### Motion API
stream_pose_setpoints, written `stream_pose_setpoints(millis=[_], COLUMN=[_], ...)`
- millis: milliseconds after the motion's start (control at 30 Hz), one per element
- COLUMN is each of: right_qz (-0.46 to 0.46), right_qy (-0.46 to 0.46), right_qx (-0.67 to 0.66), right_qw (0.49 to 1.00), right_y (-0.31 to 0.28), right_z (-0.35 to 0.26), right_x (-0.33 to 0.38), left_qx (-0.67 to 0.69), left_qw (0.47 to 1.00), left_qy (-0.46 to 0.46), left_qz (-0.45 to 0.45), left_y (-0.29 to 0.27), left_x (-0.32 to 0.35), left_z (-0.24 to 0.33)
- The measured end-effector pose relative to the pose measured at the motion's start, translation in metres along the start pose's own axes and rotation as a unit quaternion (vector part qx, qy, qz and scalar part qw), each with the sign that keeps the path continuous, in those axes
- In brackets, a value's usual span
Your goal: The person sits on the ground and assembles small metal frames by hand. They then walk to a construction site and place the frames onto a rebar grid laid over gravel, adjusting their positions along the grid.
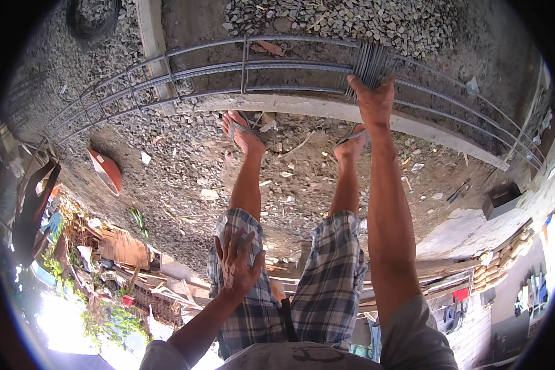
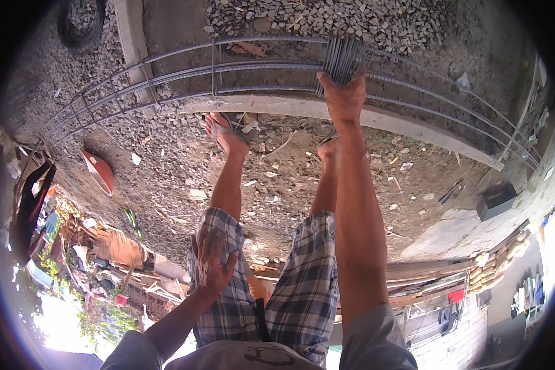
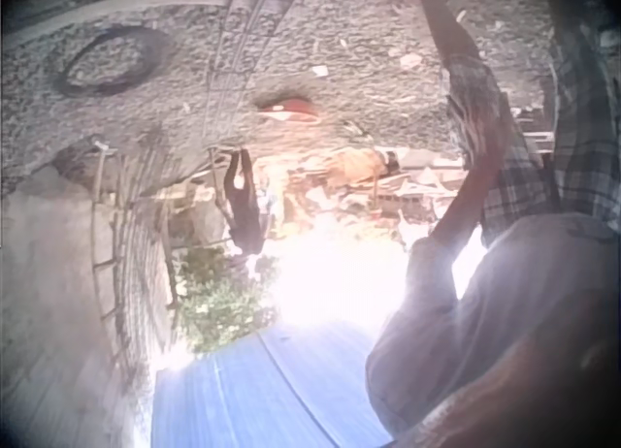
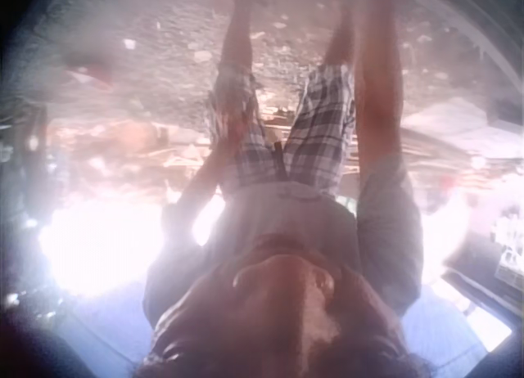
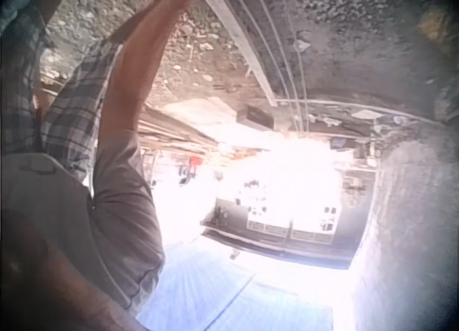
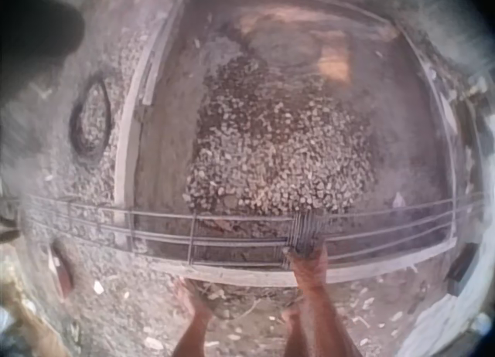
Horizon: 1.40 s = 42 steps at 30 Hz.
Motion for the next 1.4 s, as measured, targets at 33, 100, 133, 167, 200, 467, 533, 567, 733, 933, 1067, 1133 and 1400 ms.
stream_pose_setpoints(millis=[33,100,133,167,200,467,533,567,733,933,1067,1133,1400], right_qz=[-0.022,-0.061,-0.080,-0.098,-0.108,-0.146,-0.144,-0.144,-0.132,-0.032,-0.001,0.021,-0.094], right_qy=[0.013,0.019,0.014,0.010,0.018,0.010,-0.005,-0.013,0.015,-0.013,-0.021,-0.013,0.090], right_qx=[0.012,0.011,-0.004,-0.019,-0.023,0.007,0.021,0.026,0.088,0.177,0.226,0.244,-0.023], right_qw=[1.000,0.998,0.997,0.995,0.994,0.989,0.989,0.989,0.987,0.984,0.974,0.970,0.991], right_y=[0.003,0.009,0.014,0.019,0.025,0.052,0.054,0.056,0.027,-0.023,-0.060,-0.078,-0.077], right_z=[-0.004,-0.004,-0.005,-0.008,-0.010,-0.019,-0.015,-0.018,-0.024,-0.003,0.021,0.035,0.043], right_x=[0.002,0.003,0.003,0.004,0.006,0.017,0.014,0.013,0.003,-0.025,-0.050,-0.063,-0.061], left_qx=[-0.008,-0.007,-0.006,-0.004,-0.001,0.016,0.019,0.019,0.022,0.028,0.018,0.015,-0.006], left_qw=[1.000,1.000,1.000,1.000,1.000,1.000,0.999,0.999,0.999,0.999,0.999,0.999,0.999], left_qy=[-0.005,-0.005,-0.004,0.000,0.001,-0.002,0.001,0.001,-0.005,-0.006,-0.002,0.000,0.023], left_qz=[0.006,0.021,0.025,0.023,0.023,0.025,0.026,0.028,0.039,0.038,0.037,0.034,0.033], left_y=[0.002,0.012,0.015,0.016,0.018,0.020,0.021,0.022,0.024,0.030,0.031,0.032,0.036], left_x=[-0.002,-0.003,-0.003,-0.001,-0.001,-0.002,-0.003,-0.002,0.001,0.001,0.004,0.004,0.002], left_z=[-0.002,-0.005,-0.006,-0.006,-0.006,-0.006,-0.005,-0.007,-0.011,-0.010,-0.012,-0.009,-0.003])
Point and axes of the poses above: each hand's wrist, its own x-axis away from the middle knuckle, its own y-axis out of the palm, z = x × y, the point moved 3 cm from there along -x, towards the middle knuckle, and after that the axes turned 14 degrees about z, right-handed, at the moved point
